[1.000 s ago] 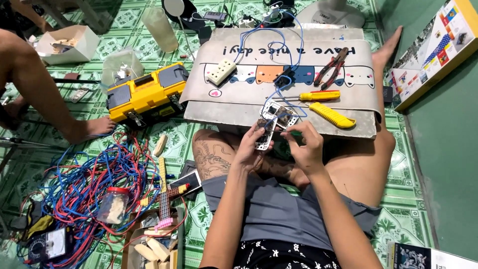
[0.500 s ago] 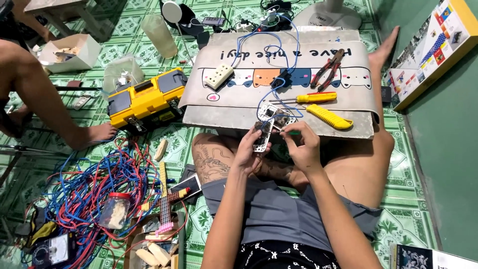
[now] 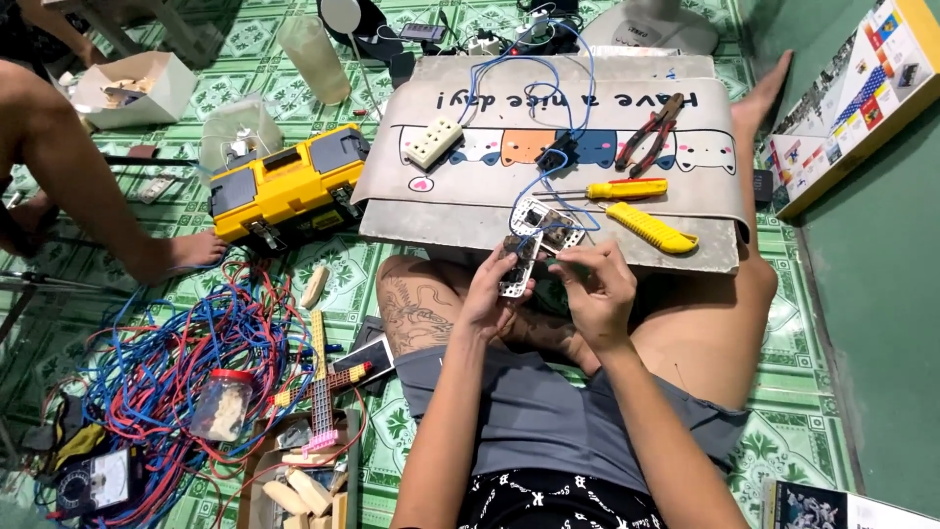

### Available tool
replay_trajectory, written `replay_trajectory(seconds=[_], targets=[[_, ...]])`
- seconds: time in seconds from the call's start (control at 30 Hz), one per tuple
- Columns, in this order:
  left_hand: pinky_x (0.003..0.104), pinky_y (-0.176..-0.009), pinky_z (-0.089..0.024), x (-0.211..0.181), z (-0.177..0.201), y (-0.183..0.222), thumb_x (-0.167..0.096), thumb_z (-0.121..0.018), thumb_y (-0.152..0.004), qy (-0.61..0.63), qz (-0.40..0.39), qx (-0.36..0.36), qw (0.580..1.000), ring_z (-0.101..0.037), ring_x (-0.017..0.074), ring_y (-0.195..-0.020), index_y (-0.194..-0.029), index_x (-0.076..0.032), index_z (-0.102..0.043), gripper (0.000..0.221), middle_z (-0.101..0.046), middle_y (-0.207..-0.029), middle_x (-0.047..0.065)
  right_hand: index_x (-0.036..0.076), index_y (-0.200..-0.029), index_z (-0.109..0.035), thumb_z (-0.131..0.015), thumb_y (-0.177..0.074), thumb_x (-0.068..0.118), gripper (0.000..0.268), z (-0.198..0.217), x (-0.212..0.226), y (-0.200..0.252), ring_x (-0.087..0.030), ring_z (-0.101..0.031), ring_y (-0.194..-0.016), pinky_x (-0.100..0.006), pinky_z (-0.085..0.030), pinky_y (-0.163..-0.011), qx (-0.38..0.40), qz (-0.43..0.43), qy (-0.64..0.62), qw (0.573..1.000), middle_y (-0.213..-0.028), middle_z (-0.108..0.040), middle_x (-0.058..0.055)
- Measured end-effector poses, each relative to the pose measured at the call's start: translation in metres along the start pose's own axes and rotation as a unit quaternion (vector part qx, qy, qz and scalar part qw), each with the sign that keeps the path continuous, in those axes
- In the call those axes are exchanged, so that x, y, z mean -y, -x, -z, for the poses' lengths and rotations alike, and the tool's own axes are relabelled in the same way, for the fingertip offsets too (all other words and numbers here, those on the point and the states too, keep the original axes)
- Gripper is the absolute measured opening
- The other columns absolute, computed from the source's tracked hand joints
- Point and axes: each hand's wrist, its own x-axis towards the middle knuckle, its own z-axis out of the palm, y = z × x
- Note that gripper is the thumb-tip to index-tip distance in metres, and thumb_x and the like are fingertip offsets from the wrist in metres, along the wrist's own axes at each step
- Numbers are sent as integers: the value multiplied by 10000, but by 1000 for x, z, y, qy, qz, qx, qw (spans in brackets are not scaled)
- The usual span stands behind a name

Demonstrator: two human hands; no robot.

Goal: Connecting electrical wires to various components like switches and sockets on a cardboard base.

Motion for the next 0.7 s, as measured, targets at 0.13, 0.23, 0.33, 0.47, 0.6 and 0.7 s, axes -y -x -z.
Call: replay_trajectory(seconds=[0.13,0.23,0.33,0.47,0.6,0.7], targets=[[378,-568,-684,-7,-10,6,-105,-655,-960,8,-7,-5,1000,-745,335,-652,-1461,-85,-481,531,-670,-985,258,31,-1042,-811,-831,-857,-83,218,1,-2,0,-121,-572,-528,-229,-474,-499,-4,6,-3,1000,-797,-646,-100],[381,-577,-686,-7,-12,7,-105,-651,-962,-1,-6,0,1000,-746,341,-655,-1456,-103,-505,515,-669,-962,244,-1,-1109,-795,-817,-865,-90,261,3,-6,0,-263,-691,-618,-315,-550,-588,1,38,20,999,-833,-707,-152],[375,-576,-685,-7,-12,7,-111,-632,-976,-2,-9,24,1000,-753,334,-672,-1441,-113,-520,477,-673,-1073,315,10,-1201,-763,-774,-906,-90,312,3,-6,0,-238,-707,-680,-281,-507,-580,2,31,7,999,-876,-722,-166],[377,-574,-686,-7,-12,8,-104,-628,-978,1,-9,34,999,-754,333,-670,-1431,-110,-526,465,-675,-1082,330,-60,-1193,-745,-806,-890,-32,310,4,-18,3,-296,-731,-788,-375,-579,-680,-8,49,-14,999,-947,-728,-204],[381,-578,-684,-7,-12,9,-94,-625,-977,3,-14,35,999,-751,341,-665,-1421,-106,-527,455,-685,-1063,326,-29,-1168,-772,-833,-869,-24,305,8,-18,1,-300,-730,-763,-387,-578,-703,7,42,1,999,-895,-723,-178],[368,-564,-683,2,8,-6,-114,-634,-972,-4,-13,11,1000,-745,321,-651,-1446,-120,-518,488,-680,-1093,300,-47,-1171,-755,-795,-862,-107,317,9,-12,2,-337,-770,-812,-380,-598,-699,12,31,-10,999,-917,-758,-208]])
